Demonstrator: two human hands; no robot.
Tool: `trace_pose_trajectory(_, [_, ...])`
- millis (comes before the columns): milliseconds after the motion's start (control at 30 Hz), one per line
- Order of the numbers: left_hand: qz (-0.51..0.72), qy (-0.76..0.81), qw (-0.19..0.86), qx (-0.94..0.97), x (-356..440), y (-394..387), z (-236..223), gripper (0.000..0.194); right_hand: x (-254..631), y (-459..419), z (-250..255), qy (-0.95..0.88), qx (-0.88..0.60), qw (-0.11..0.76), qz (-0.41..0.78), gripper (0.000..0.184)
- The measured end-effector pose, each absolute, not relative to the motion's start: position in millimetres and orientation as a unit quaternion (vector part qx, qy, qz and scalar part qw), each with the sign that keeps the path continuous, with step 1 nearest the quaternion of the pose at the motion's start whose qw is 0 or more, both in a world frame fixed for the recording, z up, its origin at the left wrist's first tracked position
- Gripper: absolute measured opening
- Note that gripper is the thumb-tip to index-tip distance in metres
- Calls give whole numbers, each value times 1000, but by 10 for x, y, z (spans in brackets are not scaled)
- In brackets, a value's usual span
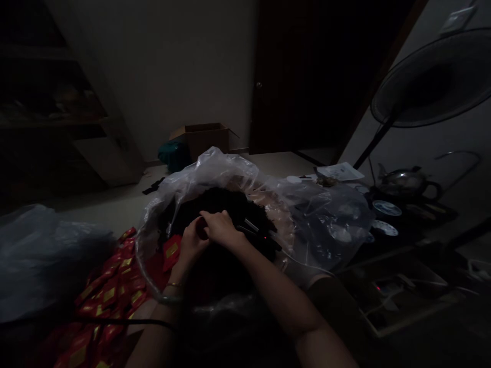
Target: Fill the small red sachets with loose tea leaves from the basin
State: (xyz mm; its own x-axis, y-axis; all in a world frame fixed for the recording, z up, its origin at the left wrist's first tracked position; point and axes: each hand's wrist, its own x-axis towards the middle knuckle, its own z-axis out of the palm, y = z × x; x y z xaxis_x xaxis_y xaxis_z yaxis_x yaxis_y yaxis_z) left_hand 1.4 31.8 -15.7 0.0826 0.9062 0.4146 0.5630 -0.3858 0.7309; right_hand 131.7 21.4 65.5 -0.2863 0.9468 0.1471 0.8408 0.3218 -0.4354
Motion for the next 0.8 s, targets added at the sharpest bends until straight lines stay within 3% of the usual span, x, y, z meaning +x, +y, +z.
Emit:
trace_pose_trajectory(167, [432,458,414,657,-53,300,-26,58,1473,371,566,-749,-516,328,255,46])
trace_pose_trajectory(300, [396,451,508,618,-66,230,91,55,1593,407,568,-735,-453,361,353,41])
trace_pose_trajectory(467, [374,453,562,582,-68,192,123,50,1670,452,605,-712,-428,395,392,33])
trace_pose_trajectory(633, [409,455,556,562,-68,218,126,51,1699,525,580,-646,-507,472,320,24])
trace_pose_trajectory(800, [431,435,543,575,-34,243,60,53,1579,405,563,-730,-460,417,287,26])
